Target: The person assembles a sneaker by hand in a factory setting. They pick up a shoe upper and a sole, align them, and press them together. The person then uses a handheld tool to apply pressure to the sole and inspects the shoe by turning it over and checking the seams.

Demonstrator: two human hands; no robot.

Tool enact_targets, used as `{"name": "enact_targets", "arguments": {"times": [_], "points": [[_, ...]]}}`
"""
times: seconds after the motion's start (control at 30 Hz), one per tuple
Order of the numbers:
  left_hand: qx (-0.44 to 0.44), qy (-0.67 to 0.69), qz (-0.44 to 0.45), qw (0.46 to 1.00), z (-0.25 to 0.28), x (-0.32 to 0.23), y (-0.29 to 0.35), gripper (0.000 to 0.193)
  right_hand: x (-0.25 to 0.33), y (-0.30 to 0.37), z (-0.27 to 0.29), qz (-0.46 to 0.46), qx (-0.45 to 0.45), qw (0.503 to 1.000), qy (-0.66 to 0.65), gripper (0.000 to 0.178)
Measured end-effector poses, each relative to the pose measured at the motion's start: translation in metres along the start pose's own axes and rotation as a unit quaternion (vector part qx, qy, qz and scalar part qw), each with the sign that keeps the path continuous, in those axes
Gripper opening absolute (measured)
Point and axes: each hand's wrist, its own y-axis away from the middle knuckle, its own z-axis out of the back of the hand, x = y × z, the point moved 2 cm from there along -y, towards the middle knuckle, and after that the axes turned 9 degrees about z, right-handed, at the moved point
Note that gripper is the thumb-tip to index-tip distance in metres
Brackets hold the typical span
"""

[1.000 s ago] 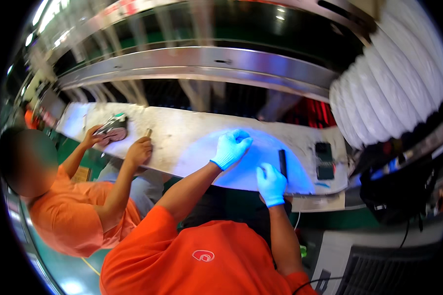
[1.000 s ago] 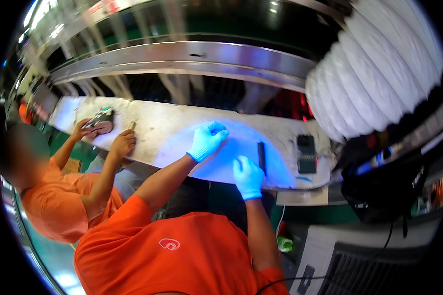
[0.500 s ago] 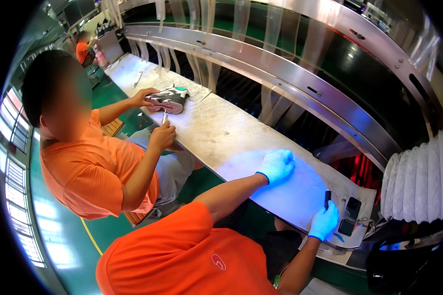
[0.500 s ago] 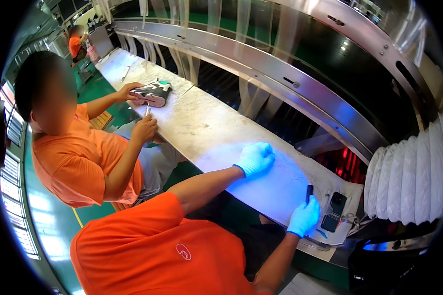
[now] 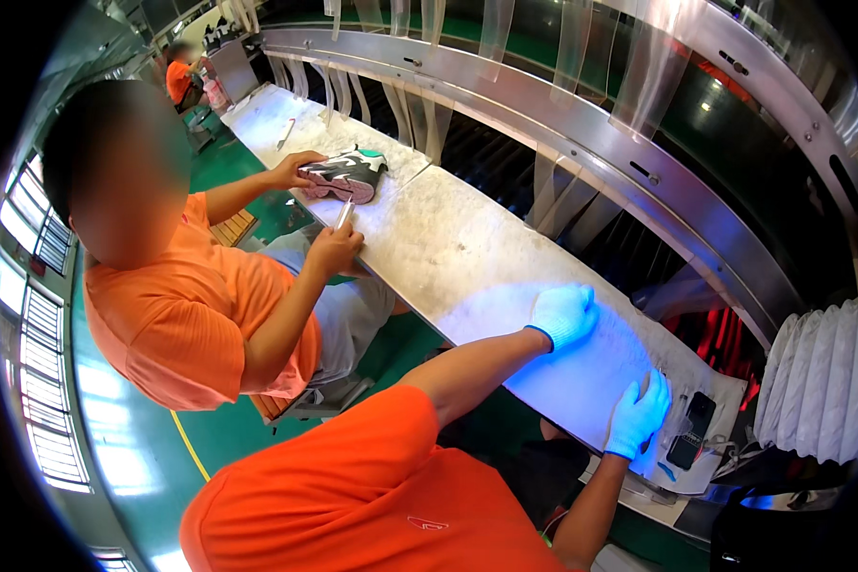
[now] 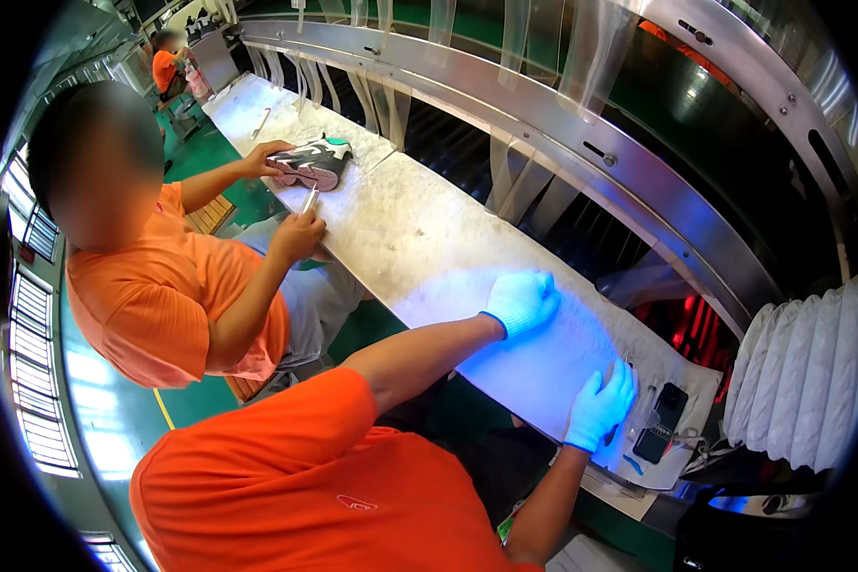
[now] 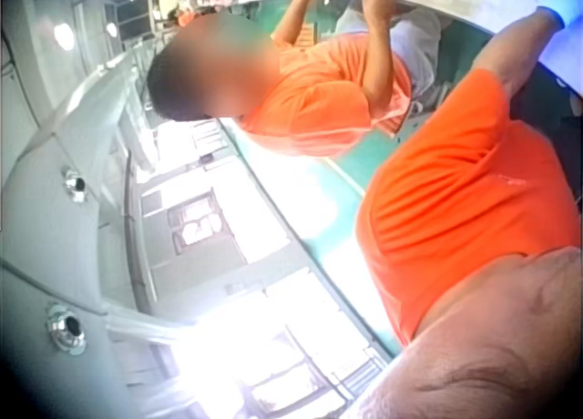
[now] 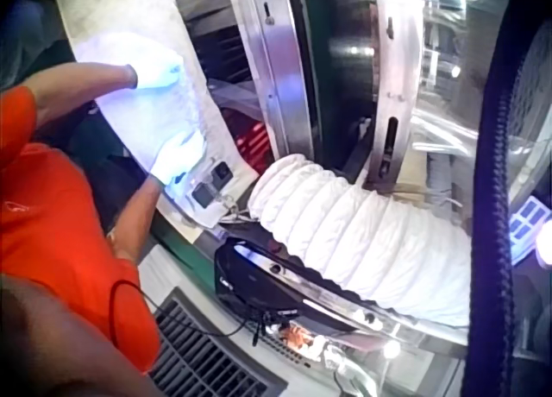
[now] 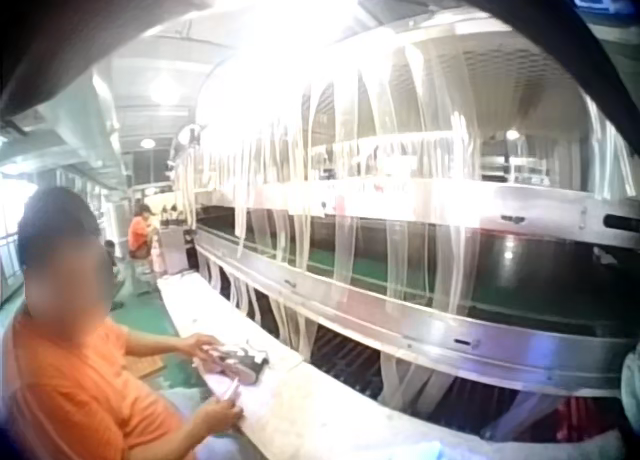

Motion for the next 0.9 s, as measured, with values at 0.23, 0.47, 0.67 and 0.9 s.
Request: {"name": "enact_targets", "arguments": {"times": [0.23, 0.47, 0.67, 0.9], "points": [[0.022, 0.038, -0.031, 0.999, -0.023, 0.005, -0.032, 0.032, -0.004, 0.002, 0.002, -0.015, 0.005, 1.000, 0.010, 0.052], [0.092, 0.035, -0.039, 0.994, -0.014, 0.000, -0.040, 0.030, -0.004, 0.007, 0.001, -0.005, -0.019, 1.000, 0.020, 0.051], [0.121, 0.053, -0.057, 0.990, -0.016, 0.010, -0.041, 0.030, 0.001, 0.001, 0.000, -0.023, -0.013, 0.999, 0.021, 0.050], [0.111, 0.088, -0.088, 0.986, -0.005, 0.008, -0.039, 0.029, -0.003, 0.001, -0.001, -0.004, -0.026, 0.998, 0.056, 0.047]]}}
